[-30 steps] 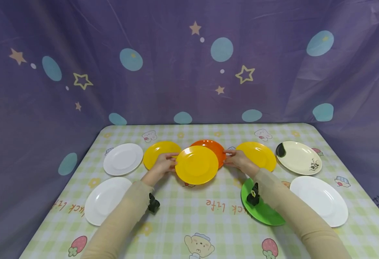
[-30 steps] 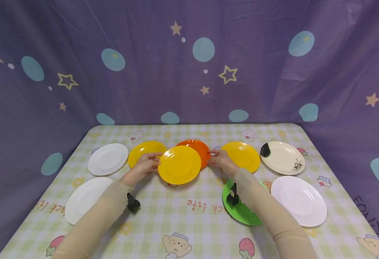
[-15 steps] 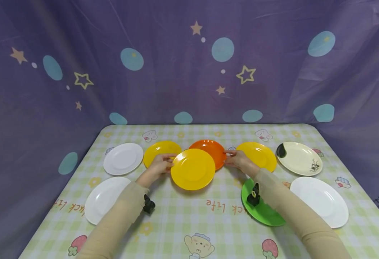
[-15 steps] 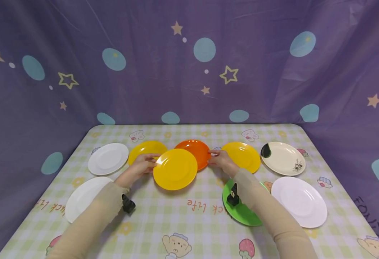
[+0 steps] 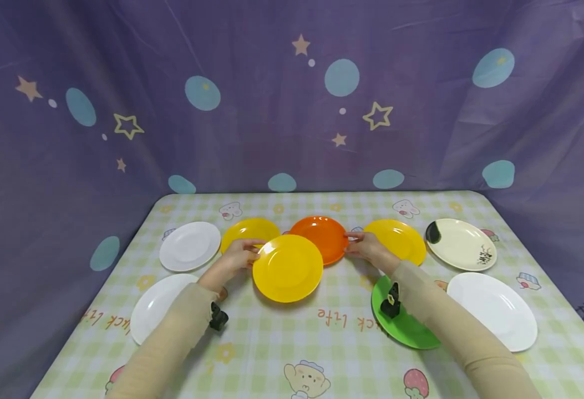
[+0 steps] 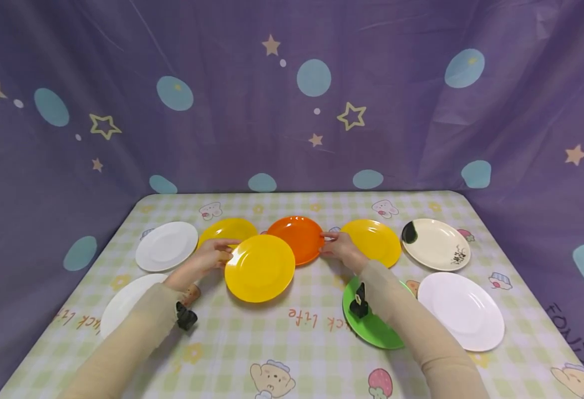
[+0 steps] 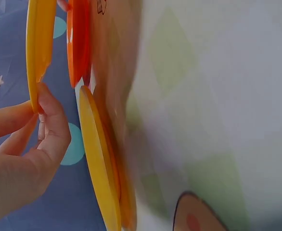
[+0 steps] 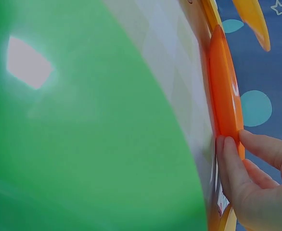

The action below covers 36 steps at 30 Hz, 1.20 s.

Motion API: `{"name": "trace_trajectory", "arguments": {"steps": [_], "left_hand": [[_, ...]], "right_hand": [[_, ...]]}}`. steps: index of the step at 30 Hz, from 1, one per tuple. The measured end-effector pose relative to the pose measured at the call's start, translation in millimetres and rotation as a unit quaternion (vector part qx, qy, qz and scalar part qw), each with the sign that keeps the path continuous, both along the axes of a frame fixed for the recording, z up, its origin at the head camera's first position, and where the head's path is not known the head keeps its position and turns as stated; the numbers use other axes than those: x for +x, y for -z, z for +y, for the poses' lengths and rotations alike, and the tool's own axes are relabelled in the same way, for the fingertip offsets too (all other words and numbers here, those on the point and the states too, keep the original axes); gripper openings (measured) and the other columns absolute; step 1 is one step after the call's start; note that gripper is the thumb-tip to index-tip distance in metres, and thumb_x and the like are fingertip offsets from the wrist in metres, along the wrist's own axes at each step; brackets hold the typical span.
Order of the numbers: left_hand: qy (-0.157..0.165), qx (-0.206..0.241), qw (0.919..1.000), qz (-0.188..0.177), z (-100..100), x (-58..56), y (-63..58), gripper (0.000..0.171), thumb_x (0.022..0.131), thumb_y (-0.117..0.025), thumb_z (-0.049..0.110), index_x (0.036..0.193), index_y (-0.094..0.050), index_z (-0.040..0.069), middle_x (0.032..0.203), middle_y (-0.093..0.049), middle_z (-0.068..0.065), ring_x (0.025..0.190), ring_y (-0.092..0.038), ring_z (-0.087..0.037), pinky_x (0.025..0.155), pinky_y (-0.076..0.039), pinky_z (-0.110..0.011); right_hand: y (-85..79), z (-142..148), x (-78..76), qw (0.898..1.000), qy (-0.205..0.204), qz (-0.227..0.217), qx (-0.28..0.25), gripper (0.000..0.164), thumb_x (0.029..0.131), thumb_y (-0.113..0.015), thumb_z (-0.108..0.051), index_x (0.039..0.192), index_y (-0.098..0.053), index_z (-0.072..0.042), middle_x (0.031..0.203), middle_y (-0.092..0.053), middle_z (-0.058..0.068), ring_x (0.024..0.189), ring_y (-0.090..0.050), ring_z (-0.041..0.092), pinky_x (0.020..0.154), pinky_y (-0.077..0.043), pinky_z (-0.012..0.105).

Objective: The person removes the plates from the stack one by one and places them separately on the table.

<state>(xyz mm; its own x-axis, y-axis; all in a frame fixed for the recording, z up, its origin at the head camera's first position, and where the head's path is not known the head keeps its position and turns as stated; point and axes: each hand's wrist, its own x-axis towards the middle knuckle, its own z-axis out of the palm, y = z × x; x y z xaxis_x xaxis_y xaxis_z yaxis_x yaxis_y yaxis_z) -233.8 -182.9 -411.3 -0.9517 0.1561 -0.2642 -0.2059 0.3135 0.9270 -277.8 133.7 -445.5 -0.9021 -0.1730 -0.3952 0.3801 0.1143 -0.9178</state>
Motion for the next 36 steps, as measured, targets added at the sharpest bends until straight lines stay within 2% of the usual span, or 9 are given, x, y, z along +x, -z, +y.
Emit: {"name": "trace_trajectory", "arguments": {"steps": [1,5,7,8,12,15,19,24,36], "left_hand": [[0.006,-0.005,1.0,0.003,-1.5,0.7,-0.4,0.04,0.081,-0.045,-0.009,0.121,-0.047,-0.008,0.079,-0.049,-0.006,0.054,-0.047,-0.009,0.049,-0.047,-0.02],[0.02,-0.022,0.9995,0.007,-6.9,2.7,-0.9,0.041,0.081,-0.044,-0.01,0.121,-0.047,-0.008,0.083,-0.052,-0.008,0.056,-0.047,-0.009,0.049,-0.045,-0.021],[0.023,-0.037,0.999,0.008,-9.4,3.3,-1.2,0.04,0.081,-0.044,-0.009,0.121,-0.048,-0.008,0.084,-0.052,-0.01,0.056,-0.047,-0.01,0.049,-0.046,-0.023],[0.025,-0.045,0.9987,0.01,-10.6,3.5,-1.3,0.04,0.081,-0.044,-0.009,0.121,-0.048,-0.008,0.085,-0.053,-0.011,0.057,-0.047,-0.01,0.049,-0.046,-0.023],[0.025,-0.078,0.9966,0.009,-15.3,4.4,-1.1,0.039,0.081,-0.045,-0.008,0.12,-0.05,-0.006,0.088,-0.053,-0.012,0.059,-0.047,-0.012,0.052,-0.047,-0.024],[0.028,-0.085,0.996,0.009,-18.6,6.4,-1.0,0.039,0.081,-0.046,-0.008,0.119,-0.051,-0.006,0.088,-0.053,-0.012,0.06,-0.047,-0.012,0.052,-0.047,-0.023],[0.04,-0.085,0.9955,0.013,-23.3,11.0,-2.5,0.039,0.08,-0.045,-0.009,0.119,-0.051,-0.006,0.089,-0.054,-0.013,0.06,-0.048,-0.012,0.05,-0.047,-0.023],[0.054,-0.098,0.9935,0.02,-30.0,16.8,-3.5,0.038,0.08,-0.045,-0.009,0.117,-0.052,-0.006,0.087,-0.054,-0.012,0.06,-0.048,-0.011,0.05,-0.047,-0.023],[0.074,-0.115,0.9904,0.018,-48.4,24.8,-2.2,0.04,0.079,-0.043,-0.009,0.118,-0.052,-0.005,0.092,-0.053,-0.014,0.07,-0.05,-0.014,0.054,-0.049,-0.025]], "right_hand": [[4.8,0.7,-1.8,1.0,-0.003,0.007,-0.012,0.053,0.08,-0.053,0.012,0.13,-0.039,0.004,0.104,-0.052,0.021,0.078,-0.06,0.018,0.087,-0.046,0.037],[68.8,19.2,-43.7,0.995,-0.024,0.036,-0.09,0.049,0.072,-0.063,0.012,0.119,-0.055,-0.003,0.092,-0.054,0.021,0.076,-0.062,0.025,0.074,-0.053,0.034],[73.2,20.8,-45.1,0.992,-0.028,0.039,-0.116,0.049,0.071,-0.063,0.013,0.116,-0.058,-0.004,0.088,-0.055,0.02,0.073,-0.062,0.025,0.07,-0.054,0.034],[74.3,20.7,-47.1,0.994,-0.022,0.037,-0.103,0.049,0.071,-0.063,0.013,0.117,-0.057,-0.003,0.088,-0.054,0.021,0.073,-0.062,0.025,0.071,-0.054,0.034],[16.8,3.1,-8.9,0.999,0.002,0.013,-0.034,0.053,0.078,-0.053,0.015,0.128,-0.042,0.005,0.096,-0.051,0.02,0.074,-0.06,0.018,0.08,-0.05,0.035],[-5.8,-0.9,4.9,1.0,-0.001,0.005,-0.026,0.053,0.08,-0.05,0.015,0.13,-0.034,0.009,0.095,-0.049,0.02,0.072,-0.059,0.014,0.084,-0.048,0.035],[-23.0,-3.3,15.7,0.999,-0.008,-0.001,-0.031,0.052,0.081,-0.048,0.015,0.131,-0.032,0.011,0.093,-0.048,0.018,0.07,-0.059,0.013,0.087,-0.045,0.037],[-24.4,-4.4,17.0,1.0,-0.001,0.0,-0.028,0.051,0.081,-0.048,0.015,0.13,-0.034,0.011,0.089,-0.049,0.015,0.068,-0.058,0.012,0.085,-0.047,0.034],[-1.5,-1.0,2.5,1.0,0.009,0.005,-0.021,0.052,0.08,-0.051,0.015,0.13,-0.038,0.007,0.089,-0.049,0.013,0.066,-0.057,0.009,0.074,-0.053,0.027]]}}
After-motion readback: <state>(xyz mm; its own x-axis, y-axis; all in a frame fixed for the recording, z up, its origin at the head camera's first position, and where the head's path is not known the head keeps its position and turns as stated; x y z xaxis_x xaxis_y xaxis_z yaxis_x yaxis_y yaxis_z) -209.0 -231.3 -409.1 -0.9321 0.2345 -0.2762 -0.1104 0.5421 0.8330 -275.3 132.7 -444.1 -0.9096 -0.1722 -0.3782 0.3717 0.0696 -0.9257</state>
